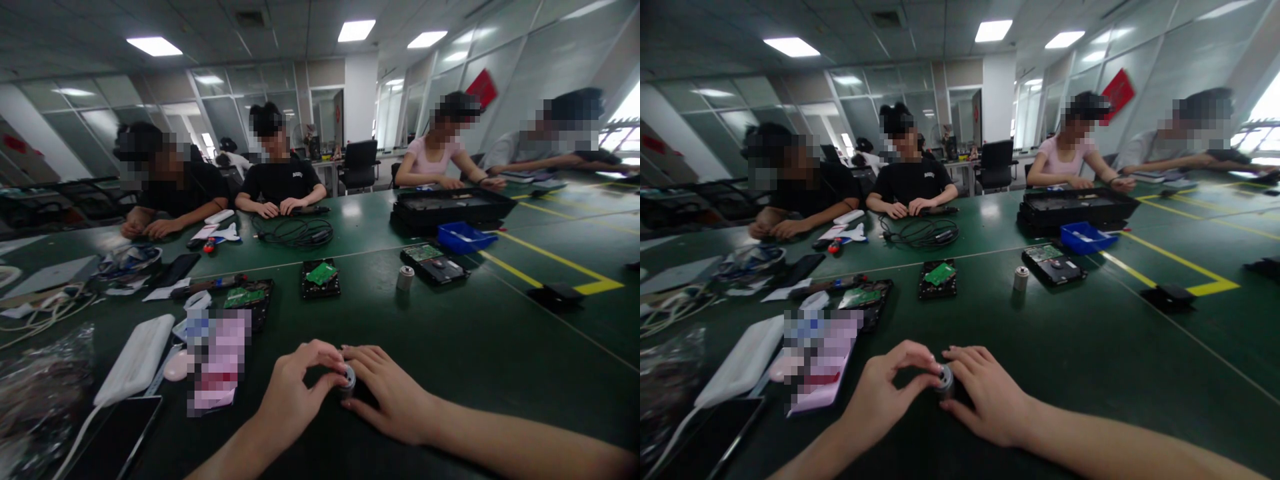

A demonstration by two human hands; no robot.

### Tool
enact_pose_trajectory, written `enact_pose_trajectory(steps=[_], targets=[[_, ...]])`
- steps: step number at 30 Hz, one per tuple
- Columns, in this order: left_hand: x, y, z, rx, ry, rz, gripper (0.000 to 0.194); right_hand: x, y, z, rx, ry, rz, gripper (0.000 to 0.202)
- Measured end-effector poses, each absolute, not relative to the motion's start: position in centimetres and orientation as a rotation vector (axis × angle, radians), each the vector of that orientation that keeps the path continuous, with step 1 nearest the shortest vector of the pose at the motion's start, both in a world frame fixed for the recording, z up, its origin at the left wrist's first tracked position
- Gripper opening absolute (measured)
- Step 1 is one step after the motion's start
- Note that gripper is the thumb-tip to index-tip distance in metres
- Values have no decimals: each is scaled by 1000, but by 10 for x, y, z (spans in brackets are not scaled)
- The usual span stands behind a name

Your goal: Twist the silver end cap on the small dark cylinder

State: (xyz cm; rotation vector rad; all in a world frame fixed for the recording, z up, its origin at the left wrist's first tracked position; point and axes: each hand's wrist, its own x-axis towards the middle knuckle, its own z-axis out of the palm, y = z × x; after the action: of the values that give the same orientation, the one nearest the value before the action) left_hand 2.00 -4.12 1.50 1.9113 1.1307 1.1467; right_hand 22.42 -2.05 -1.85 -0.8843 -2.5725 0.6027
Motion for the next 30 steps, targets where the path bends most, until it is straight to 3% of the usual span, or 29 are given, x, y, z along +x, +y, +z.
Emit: enact_pose_trajectory(steps=[14,24,30], targets=[[21,-41,10,2028,1145,1215,16,225,-20,-23,-863,-2568,578,43],[20,-45,10,2115,1095,1117,30,225,-20,-21,-857,-2566,578,45],[17,-50,17,2217,1077,975,52,224,-20,-17,-850,-2555,606,41]])
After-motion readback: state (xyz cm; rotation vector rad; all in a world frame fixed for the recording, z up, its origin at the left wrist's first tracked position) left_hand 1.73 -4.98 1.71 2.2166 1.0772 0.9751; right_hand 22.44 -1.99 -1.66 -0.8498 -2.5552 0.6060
